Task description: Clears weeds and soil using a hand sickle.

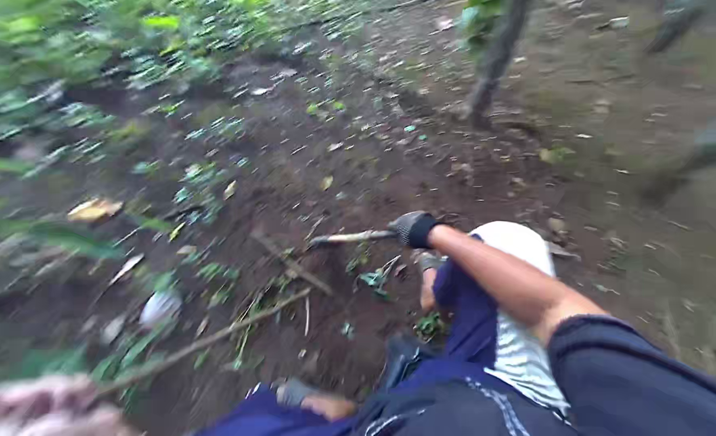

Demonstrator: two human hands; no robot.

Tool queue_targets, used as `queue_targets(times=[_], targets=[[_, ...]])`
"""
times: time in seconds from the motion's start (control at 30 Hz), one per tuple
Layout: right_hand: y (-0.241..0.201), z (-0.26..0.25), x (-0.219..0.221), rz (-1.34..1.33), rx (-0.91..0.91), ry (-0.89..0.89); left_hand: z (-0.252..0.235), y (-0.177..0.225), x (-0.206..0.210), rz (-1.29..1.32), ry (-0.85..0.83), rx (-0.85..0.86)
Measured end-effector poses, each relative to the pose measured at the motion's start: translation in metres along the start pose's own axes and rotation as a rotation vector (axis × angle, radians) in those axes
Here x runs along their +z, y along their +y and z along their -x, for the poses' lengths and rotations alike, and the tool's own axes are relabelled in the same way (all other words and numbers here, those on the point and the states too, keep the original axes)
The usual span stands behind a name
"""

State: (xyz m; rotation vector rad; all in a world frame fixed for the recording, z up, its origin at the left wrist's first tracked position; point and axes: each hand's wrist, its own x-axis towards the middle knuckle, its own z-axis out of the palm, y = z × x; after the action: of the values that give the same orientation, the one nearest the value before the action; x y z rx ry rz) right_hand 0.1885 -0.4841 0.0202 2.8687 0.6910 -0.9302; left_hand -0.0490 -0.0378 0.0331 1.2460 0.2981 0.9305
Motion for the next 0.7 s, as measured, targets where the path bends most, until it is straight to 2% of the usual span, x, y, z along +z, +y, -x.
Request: queue_targets(times=[0.07,0.13,0.2,0.3,0.47,0.6,0.7], targets=[[0.001,-0.013,0.008,0.066,0.006,-0.016,0.013,0.009,0.015,-0.143,0.122,0.177],[0.004,-0.019,0.013,0.087,0.02,-0.039,0.018,0.006,0.031,-0.225,0.182,0.23],[0.01,-0.026,0.021,0.1,0.023,-0.045,0.014,-0.01,0.028,-0.247,0.197,0.234],[0.014,-0.033,0.025,0.122,0.024,-0.065,0.011,-0.024,0.024,-0.27,0.13,0.172],[0.009,-0.029,0.023,0.159,0.03,-0.097,0.017,-0.013,0.038,-0.206,-0.02,0.09],[0.006,-0.024,0.016,0.108,0.048,-0.089,0.014,0.0,0.021,-0.067,0.067,0.067],[-0.009,-0.024,0.009,0.039,0.032,-0.045,0.008,0.007,0.003,-0.043,0.086,0.199]])
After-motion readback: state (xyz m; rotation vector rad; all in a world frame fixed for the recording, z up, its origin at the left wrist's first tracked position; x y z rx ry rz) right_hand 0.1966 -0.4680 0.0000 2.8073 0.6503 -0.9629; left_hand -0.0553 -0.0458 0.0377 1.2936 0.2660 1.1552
